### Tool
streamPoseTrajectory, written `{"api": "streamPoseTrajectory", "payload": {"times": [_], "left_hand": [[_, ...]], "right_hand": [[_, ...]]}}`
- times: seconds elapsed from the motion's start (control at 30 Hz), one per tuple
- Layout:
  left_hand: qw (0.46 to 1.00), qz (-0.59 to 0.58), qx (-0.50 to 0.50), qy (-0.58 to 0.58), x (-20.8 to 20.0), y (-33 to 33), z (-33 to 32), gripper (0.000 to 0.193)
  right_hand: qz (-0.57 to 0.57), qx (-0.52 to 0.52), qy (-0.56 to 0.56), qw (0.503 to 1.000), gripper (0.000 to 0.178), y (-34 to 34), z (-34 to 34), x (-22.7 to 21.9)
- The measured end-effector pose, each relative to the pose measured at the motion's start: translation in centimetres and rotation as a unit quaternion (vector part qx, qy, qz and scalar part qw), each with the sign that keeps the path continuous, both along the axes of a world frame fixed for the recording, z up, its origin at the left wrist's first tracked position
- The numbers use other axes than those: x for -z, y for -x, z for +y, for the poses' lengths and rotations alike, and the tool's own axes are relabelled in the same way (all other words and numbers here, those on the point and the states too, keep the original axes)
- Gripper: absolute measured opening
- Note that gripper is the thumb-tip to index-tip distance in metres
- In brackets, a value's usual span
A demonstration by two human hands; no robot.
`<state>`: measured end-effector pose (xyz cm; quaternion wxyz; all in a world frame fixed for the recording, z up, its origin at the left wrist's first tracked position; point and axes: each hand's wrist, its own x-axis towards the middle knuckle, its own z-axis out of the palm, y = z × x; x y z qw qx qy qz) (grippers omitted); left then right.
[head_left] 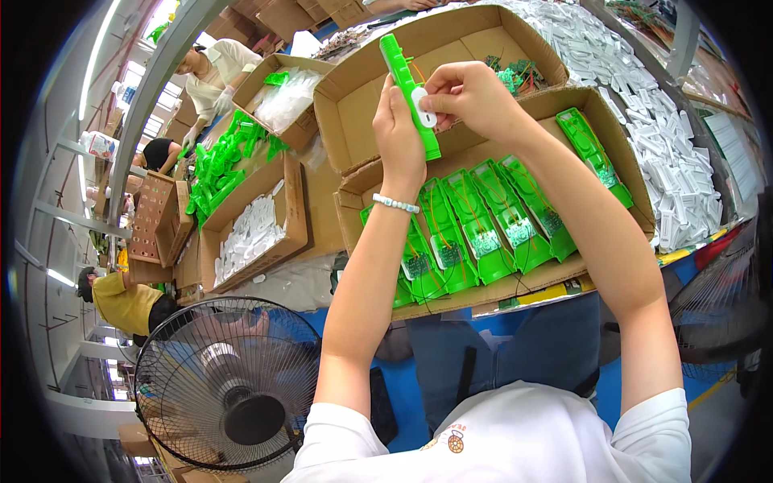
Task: The person assembles green plastic electronic components by hand, inserting internal pieces into housings.
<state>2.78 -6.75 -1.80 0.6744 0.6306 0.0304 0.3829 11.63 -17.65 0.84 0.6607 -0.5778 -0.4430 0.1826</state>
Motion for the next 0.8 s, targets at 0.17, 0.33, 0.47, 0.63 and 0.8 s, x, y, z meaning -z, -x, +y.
{"api": "streamPoseTrajectory", "payload": {"times": [0.17, 0.33, 0.47, 0.63, 0.8], "left_hand": [[0.958, 0.033, -0.178, -0.224, 0.4, -0.5, -0.5, 0.041], [0.924, 0.031, -0.237, -0.298, 0.1, 0.2, -0.2, 0.040], [0.997, 0.067, 0.022, 0.018, -0.9, 1.0, 0.5, 0.037], [0.992, 0.040, 0.053, 0.109, -1.8, 1.0, 0.7, 0.037], [0.985, 0.014, 0.133, 0.108, -1.7, 1.6, 1.4, 0.034]], "right_hand": [[0.013, 0.006, 0.011, 1.000, 0.015, -0.3, -0.4, 0.7], [0.056, -0.038, -0.015, 0.998, 0.016, -0.5, 0.1, 1.0], [0.088, -0.068, -0.012, 0.994, 0.017, -0.4, 0.0, 0.3], [0.135, -0.047, -0.039, 0.989, 0.019, 0.2, 0.3, 0.4], [0.085, -0.056, -0.037, 0.994, 0.017, 0.7, 0.3, 0.4]]}}
